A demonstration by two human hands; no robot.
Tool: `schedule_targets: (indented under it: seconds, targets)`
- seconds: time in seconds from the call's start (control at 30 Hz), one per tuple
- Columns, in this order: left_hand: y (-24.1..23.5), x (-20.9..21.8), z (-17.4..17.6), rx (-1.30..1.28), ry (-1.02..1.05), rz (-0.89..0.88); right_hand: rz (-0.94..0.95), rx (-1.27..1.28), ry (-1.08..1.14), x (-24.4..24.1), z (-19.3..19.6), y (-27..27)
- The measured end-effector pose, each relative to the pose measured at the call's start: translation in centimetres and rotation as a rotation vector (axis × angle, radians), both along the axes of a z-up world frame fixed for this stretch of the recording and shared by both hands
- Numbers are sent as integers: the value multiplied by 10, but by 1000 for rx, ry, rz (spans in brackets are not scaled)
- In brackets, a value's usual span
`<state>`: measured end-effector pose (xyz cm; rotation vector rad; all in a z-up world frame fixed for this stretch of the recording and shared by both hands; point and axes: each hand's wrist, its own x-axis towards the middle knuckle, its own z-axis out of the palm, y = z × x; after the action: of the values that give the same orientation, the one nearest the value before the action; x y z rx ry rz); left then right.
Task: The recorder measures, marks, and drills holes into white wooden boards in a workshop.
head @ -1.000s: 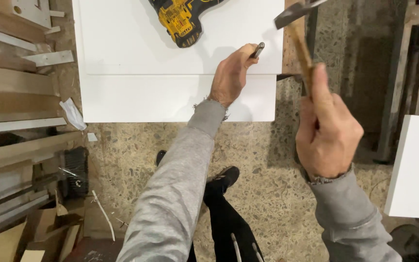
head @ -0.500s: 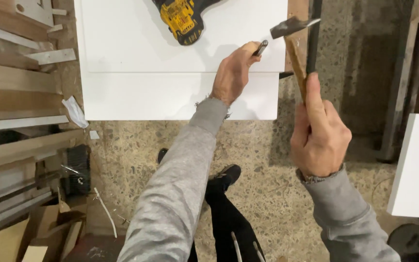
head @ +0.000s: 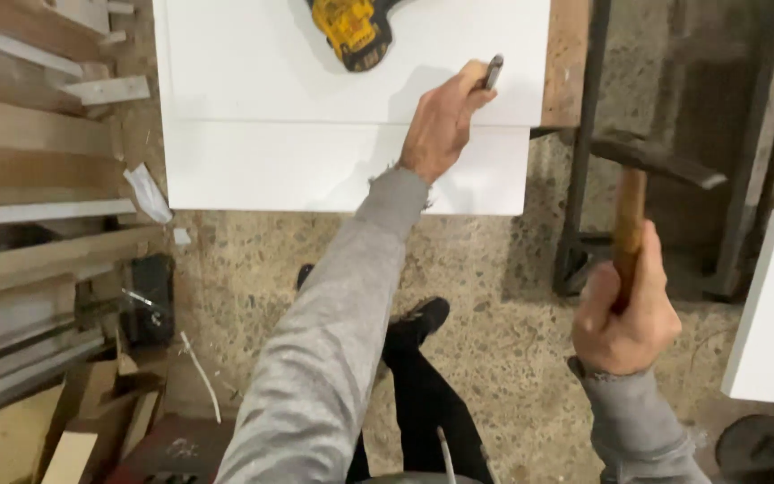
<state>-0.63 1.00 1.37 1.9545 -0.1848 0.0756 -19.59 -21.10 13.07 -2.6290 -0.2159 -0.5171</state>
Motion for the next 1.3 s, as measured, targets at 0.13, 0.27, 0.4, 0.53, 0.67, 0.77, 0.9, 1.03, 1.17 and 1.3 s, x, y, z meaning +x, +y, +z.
schedule_targets:
  seconds: [0.13,0.27,0.4,0.53,0.67,0.77,0.9,1.03,1.17,1.3]
  targets:
    - [-1,10,-9,-304,-158,30,-276,128,139,-83,-30,-26]
    - [19,-57,15,-789,-156,185,-446,197,324,-188,-72,-35]
    - [32,-170,27,-554,-74,371,-444,227,476,-266,-147,-62]
    - [44,-262,47,-354,273,472,-331,286,503,-278,-176,-76]
    - [72,-312,50,-401,339,579,-404,285,647,-235,-172,-69]
    - [104,-323,55,-353,377,650,-420,253,653,-204,-185,-65]
    - [146,-326,53,-273,391,724,-303,182,487,-176,-184,-48]
    - [188,-317,51,-366,425,740,-216,124,492,-127,-132,25]
    - [227,-291,53,-402,417,736,-209,113,474,-96,-103,98]
    - [258,-261,59,-253,405,704,-211,116,430,-78,-77,153]
